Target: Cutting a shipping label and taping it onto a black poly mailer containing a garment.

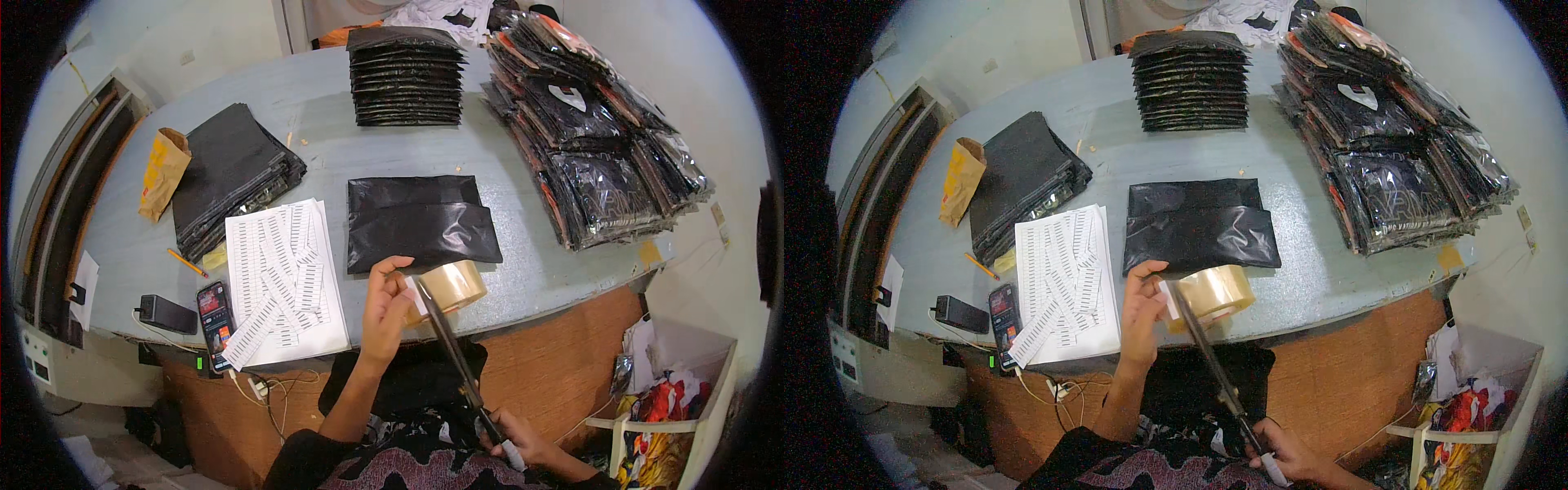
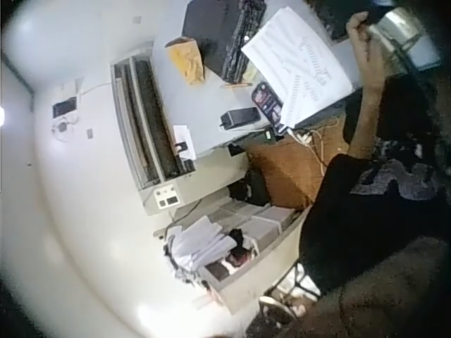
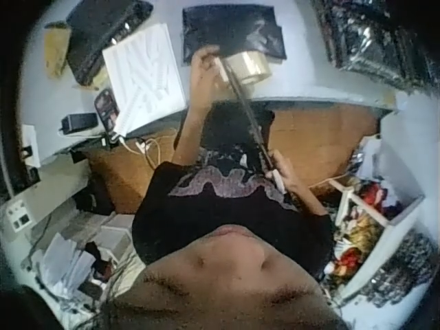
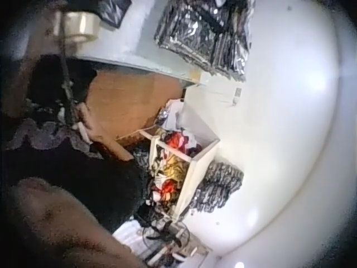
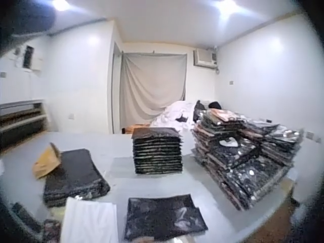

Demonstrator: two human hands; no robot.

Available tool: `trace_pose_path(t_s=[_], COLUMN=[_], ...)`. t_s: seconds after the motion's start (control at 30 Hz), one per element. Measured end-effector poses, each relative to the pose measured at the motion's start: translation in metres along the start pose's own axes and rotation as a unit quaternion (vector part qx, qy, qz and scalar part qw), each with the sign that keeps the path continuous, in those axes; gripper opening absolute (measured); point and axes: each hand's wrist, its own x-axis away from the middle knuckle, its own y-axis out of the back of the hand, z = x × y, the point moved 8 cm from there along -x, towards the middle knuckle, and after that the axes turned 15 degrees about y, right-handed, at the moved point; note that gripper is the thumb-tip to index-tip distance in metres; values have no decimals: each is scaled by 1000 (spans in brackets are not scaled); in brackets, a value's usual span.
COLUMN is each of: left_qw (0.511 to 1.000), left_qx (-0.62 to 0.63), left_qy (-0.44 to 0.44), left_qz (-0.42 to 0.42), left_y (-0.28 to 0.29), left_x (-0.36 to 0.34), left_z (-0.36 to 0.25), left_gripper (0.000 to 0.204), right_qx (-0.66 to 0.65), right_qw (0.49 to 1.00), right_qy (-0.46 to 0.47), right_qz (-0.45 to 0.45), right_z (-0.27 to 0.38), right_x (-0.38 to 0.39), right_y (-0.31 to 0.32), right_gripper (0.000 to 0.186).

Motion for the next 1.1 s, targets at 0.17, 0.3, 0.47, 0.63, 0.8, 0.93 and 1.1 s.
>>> trace_pose_path(t_s=[0.17, 0.3, 0.47, 0.63, 0.8, 0.93, 1.1], left_qw=[997, 998, 999, 997, 997, 992, 992], left_qx=[57, 53, -3, -71, -68, -34, -5], left_qy=[33, 2, -24, -18, 29, 123, 125], left_qz=[-33, -26, -37, -12, -5, 18, 6], left_y=[20, 19, 17, 15, 7, 9, -12], left_x=[-1, -4, -9, -20, -33, -34, -35], left_z=[3, -5, -14, -7, 19, 45, 58], left_gripper=[35, 32, 29, 28, 31, 46, 49], right_qx=[11, 102, 109, 119, 125, 170, 384], right_qw=[999, 995, 992, 983, 962, 910, 834], right_qy=[-2, 17, 28, 83, 87, 117, 54], right_qz=[40, 16, -59, -108, -228, -360, -393], right_z=[-13, -10, -2, 15, 8, 27, 19], right_x=[2, -6, -28, -47, -42, -50, -34], right_y=[2, 16, 35, 44, 66, 99, 142], right_gripper=[42, 45, 47, 44, 38, 30, 38])
